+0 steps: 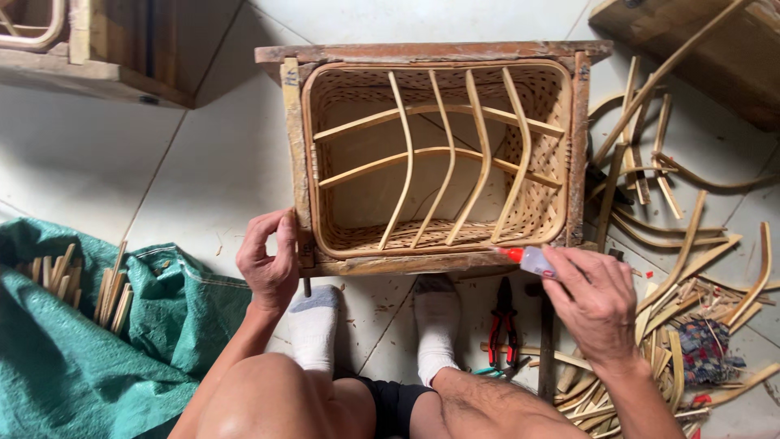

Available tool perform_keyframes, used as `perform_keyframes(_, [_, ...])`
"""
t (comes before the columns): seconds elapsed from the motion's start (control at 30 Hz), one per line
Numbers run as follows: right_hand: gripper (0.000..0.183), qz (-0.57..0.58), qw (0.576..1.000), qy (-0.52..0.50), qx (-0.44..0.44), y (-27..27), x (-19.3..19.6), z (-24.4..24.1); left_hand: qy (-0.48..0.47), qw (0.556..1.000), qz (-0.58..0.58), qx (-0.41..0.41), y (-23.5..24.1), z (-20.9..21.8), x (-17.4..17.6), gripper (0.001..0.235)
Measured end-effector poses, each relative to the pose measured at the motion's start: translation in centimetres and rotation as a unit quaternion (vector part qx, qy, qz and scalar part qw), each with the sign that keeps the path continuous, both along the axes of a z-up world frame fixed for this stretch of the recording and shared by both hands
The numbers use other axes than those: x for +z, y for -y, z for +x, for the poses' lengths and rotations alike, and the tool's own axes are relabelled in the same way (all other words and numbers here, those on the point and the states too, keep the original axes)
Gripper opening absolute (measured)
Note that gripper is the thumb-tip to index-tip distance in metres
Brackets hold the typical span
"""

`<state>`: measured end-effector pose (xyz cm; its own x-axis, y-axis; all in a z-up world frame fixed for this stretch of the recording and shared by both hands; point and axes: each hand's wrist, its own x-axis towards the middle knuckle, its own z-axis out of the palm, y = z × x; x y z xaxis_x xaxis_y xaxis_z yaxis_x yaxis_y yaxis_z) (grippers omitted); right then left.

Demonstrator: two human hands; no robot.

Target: The person applies glue to the inner rim of a rectangular woven basket placed in a wooden mold, then inserts and secures a curved bamboo strip along the top edge using a hammer and pliers. The person adjusts the strip and taps it into place repeatedly.

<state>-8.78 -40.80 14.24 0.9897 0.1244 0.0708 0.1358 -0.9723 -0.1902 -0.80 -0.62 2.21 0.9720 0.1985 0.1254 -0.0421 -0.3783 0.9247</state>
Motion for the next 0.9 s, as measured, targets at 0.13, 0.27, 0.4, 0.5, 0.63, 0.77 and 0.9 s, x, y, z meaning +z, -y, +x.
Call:
perform_keyframes(0.13, [0.047, -0.014, 1.000, 0.000, -0.025, 2.0, 0.3, -0.5, -0.004, 1.000, 0.009, -0.005, 0.0, -0.1, 0.0, 0.011])
perform_keyframes(0.27, [0.048, -0.011, 1.000, 0.003, 0.002, 2.4, -0.1, -0.7, 0.004, 1.000, 0.016, -0.006, 0.1, -0.1, 0.0, 0.011])
perform_keyframes(0.4, [0.050, -0.030, 0.999, 0.002, 0.024, 2.5, -0.7, -0.5, 0.009, 0.999, 0.030, -0.009, 0.2, -0.1, 0.0, 0.011])
perform_keyframes(0.5, [0.051, -0.045, 0.999, -0.004, 0.029, 3.4, -1.0, -0.6, 0.009, 0.999, 0.036, -0.011, 0.2, -0.1, 0.0, 0.012])
perform_keyframes(0.63, [0.047, -0.045, 0.999, -0.001, 0.002, 4.8, -1.3, -1.3, -0.002, 0.999, 0.035, -0.010, 0.1, -0.2, -0.2, 0.012])
perform_keyframes(0.77, [0.042, 0.169, 0.970, -0.006, -0.177, 5.3, -2.3, -2.3, -0.021, 1.000, 0.019, -0.008, 0.0, -0.3, -0.4, 0.015])
perform_keyframes(0.9, [0.036, 0.439, 0.821, -0.121, -0.344, 4.9, -4.9, -2.8, -0.047, 0.998, -0.032, 0.003, 0.0, -0.4, -0.7, 0.019])
